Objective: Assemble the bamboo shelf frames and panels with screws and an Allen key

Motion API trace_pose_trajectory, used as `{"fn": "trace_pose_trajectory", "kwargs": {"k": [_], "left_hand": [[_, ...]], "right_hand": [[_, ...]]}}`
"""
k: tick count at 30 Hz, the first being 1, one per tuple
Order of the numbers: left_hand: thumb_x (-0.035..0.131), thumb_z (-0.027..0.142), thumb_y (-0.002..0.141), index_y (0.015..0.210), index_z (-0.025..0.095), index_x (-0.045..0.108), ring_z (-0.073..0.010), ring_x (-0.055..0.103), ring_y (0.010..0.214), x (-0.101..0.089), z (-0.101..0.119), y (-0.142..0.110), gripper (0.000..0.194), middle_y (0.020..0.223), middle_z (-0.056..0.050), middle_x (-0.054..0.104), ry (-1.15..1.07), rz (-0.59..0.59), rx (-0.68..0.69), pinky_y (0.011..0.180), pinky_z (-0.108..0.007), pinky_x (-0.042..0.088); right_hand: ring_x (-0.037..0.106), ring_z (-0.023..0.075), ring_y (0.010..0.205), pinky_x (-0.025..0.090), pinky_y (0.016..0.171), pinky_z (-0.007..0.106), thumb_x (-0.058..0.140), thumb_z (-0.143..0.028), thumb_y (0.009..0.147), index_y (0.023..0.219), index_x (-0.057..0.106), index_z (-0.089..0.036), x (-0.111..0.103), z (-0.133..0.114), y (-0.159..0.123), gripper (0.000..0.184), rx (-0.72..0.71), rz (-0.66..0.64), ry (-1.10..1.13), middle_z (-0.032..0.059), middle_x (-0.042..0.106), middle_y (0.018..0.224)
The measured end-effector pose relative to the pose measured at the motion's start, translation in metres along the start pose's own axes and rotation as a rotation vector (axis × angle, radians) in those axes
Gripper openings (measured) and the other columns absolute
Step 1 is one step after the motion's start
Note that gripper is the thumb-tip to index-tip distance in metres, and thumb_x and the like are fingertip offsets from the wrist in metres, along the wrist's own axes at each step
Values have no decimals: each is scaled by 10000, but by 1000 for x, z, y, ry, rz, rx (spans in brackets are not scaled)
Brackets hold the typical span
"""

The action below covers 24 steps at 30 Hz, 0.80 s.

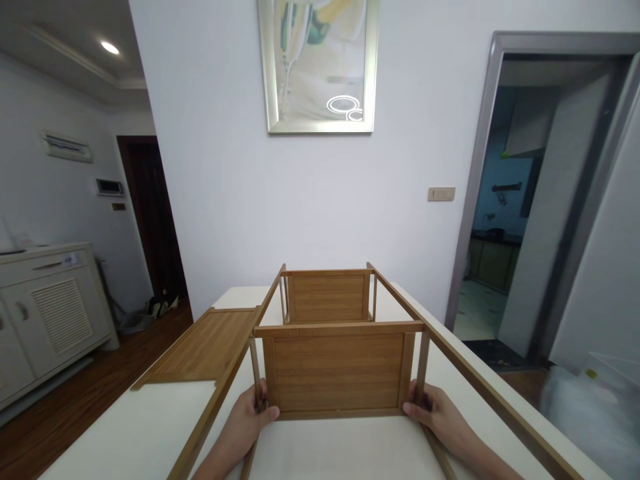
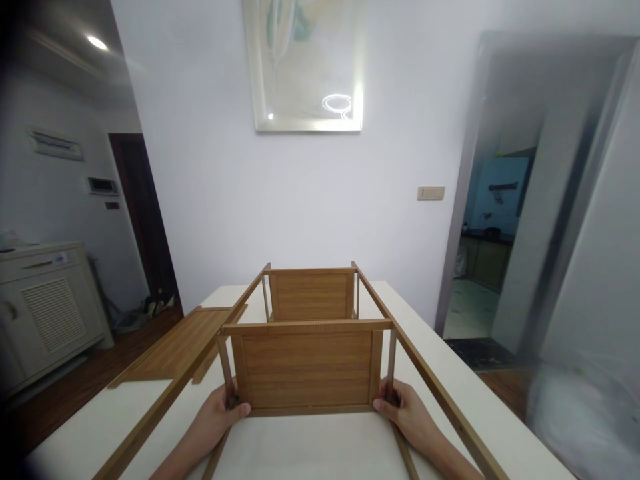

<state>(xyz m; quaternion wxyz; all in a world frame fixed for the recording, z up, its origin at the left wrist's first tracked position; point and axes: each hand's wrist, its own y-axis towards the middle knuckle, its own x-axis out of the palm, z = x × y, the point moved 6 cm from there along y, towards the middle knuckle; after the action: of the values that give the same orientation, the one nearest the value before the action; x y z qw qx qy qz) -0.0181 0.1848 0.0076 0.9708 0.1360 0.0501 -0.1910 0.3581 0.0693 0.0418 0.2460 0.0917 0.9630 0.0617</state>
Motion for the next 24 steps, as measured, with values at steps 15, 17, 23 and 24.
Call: {"fn": "trace_pose_trajectory", "kwargs": {"k": [15, 17, 23, 24], "left_hand": [[737, 360, 680, 801, 189, 601, -242, 589, 867, 3, 10, -1, 249, 851, -40, 662, -37, -24, 15, 885, -379, 450], [732, 366, 688, 811, 191, 604, -245, 592, 881, 3, 10, -2, 249, 867, -41, 667, -34, -27, 13, 891, -379, 448], [719, 374, 704, 835, 196, 601, -248, 590, 910, 5, 10, -2, 251, 898, -38, 667, -49, -61, 14, 879, -363, 448], [718, 370, 705, 828, 195, 596, -243, 588, 902, 5, 9, -2, 246, 892, -37, 664, -50, -61, 14, 875, -359, 448]], "right_hand": [[576, 236, 727, 452, 690, 330, 680, -467, 679, 751, 647, -182, -1, 10, 2, 296, -20, -60, 64, 14, 641, 692], [577, 240, 719, 457, 691, 336, 685, -470, 673, 755, 656, -183, -1, 12, 3, 300, -19, -64, 71, 15, 644, 681], [584, 250, 718, 467, 711, 350, 701, -479, 650, 759, 667, -178, 0, 12, 3, 322, -20, -81, 99, 23, 652, 678], [586, 252, 722, 468, 713, 350, 703, -480, 646, 758, 667, -176, 0, 11, 3, 325, -21, -83, 106, 25, 654, 682]]}}
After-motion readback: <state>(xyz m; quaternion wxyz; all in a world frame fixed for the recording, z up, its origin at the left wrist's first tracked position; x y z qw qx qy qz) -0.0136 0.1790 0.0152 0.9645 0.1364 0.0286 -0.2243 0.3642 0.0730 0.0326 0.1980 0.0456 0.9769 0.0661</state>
